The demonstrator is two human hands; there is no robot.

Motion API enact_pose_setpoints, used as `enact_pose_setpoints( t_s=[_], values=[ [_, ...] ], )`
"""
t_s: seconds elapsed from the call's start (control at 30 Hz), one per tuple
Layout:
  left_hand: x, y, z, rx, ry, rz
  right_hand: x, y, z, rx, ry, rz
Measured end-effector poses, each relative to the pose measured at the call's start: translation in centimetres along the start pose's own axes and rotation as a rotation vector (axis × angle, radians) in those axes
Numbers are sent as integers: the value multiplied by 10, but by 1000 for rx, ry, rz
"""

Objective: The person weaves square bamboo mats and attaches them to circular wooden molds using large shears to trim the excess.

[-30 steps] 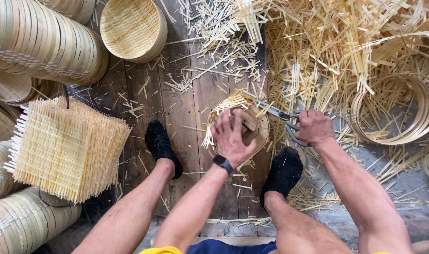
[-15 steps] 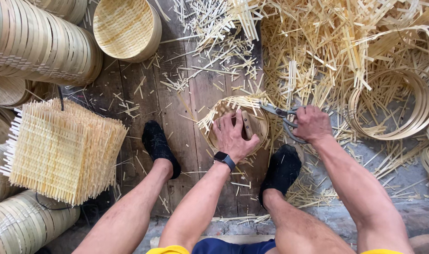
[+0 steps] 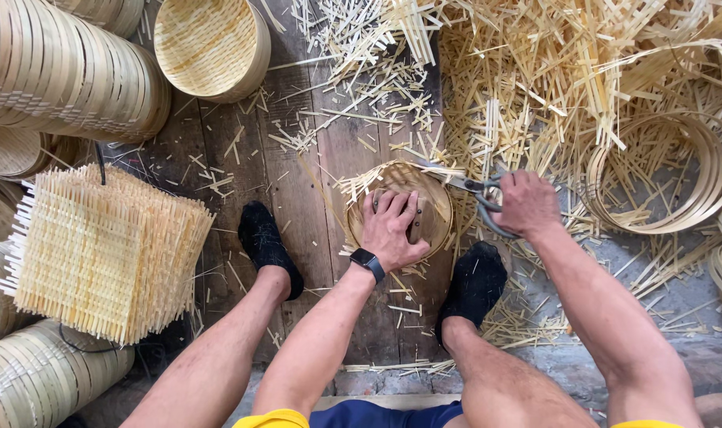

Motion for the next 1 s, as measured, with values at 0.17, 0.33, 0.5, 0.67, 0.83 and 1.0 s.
enact_pose_setpoints(
  t_s=[0.17, 0.33, 0.5, 0.67, 0.83, 1.0],
  values=[
    [3, 3, 0, 157, 128, -9, 24, -10, -18, -44, -13, 16],
    [2, -10, 15, -116, 154, -57, -2, 13, 2, 203, 30, -99],
    [5, 10, 22, -318, -398, 193, 15, -16, -5, 192, 19, -6],
    [19, 17, 16, -90, -290, 177, 29, -20, -25, 84, 27, -2],
    [18, -4, 18, -94, -267, 57, 6, 20, -8, 136, -4, -6],
    [2, 1, 16, -189, -374, 113, 21, -8, -7, -56, -29, 20]
  ],
)
Point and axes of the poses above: each hand's wrist, its own z-axis away from the middle knuckle, its own y-axis out of the palm, x = y × z, the point moved 5 cm from there along -z, towards the middle knuckle, and after that the axes turned 5 degrees about -y, right-handed, at the moved point
